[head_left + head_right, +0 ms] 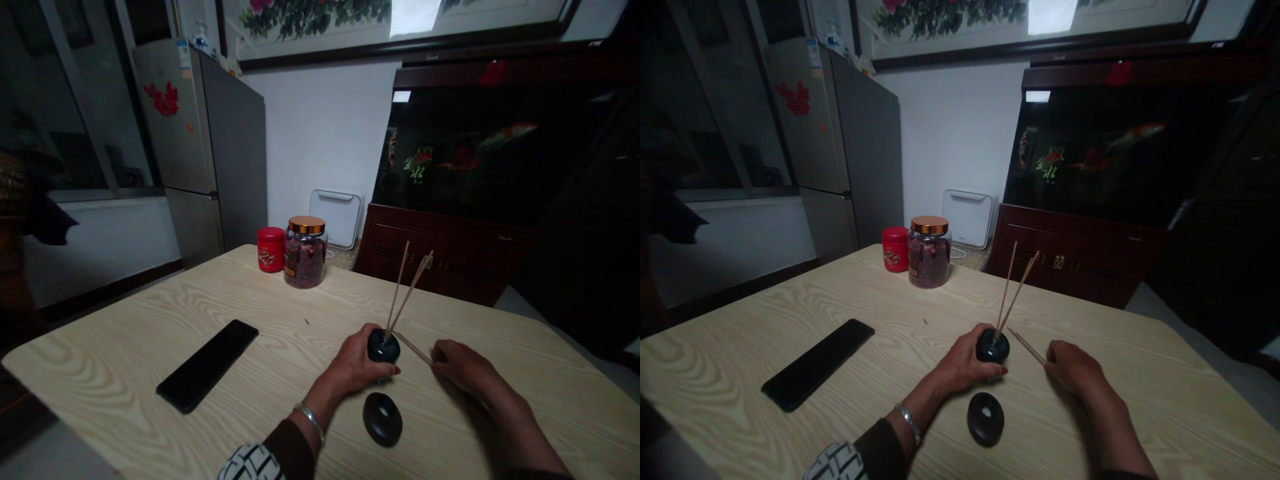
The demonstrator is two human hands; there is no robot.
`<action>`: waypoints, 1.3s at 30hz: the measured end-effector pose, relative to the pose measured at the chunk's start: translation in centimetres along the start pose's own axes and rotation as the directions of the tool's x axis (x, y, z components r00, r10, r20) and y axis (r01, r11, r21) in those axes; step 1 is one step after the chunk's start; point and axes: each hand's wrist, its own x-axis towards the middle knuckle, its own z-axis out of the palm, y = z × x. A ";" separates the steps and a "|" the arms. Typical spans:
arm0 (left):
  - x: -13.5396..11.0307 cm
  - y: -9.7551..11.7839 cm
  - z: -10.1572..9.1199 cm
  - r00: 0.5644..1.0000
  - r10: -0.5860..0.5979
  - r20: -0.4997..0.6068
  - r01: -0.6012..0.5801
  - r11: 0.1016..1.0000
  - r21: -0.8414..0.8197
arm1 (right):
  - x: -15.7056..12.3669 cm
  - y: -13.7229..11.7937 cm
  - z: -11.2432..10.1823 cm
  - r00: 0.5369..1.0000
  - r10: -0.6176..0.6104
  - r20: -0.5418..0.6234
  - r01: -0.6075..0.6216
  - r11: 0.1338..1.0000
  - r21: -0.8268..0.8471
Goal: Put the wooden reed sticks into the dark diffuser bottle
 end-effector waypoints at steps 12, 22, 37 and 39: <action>0.0 0.0 0.0 1.000 -0.009 -0.004 0.009 1.000 0.014 | -0.2 -0.7 0.0 0.999 -0.035 -0.020 0.036 0.995 0.095; -0.1 0.2 -0.1 1.000 -0.011 0.008 0.011 1.000 -0.012 | -2.2 -2.3 -6.4 0.931 -0.118 -0.344 0.300 0.786 0.541; 0.0 0.1 -0.1 1.000 -0.010 -0.002 0.010 1.000 0.013 | -5.0 -10.3 -8.1 0.662 0.352 -0.661 0.616 0.246 0.748; 0.0 0.2 -0.1 1.000 -0.013 -0.003 0.013 1.000 0.019 | -4.9 -10.5 -7.7 0.670 0.328 -0.666 0.605 0.278 0.746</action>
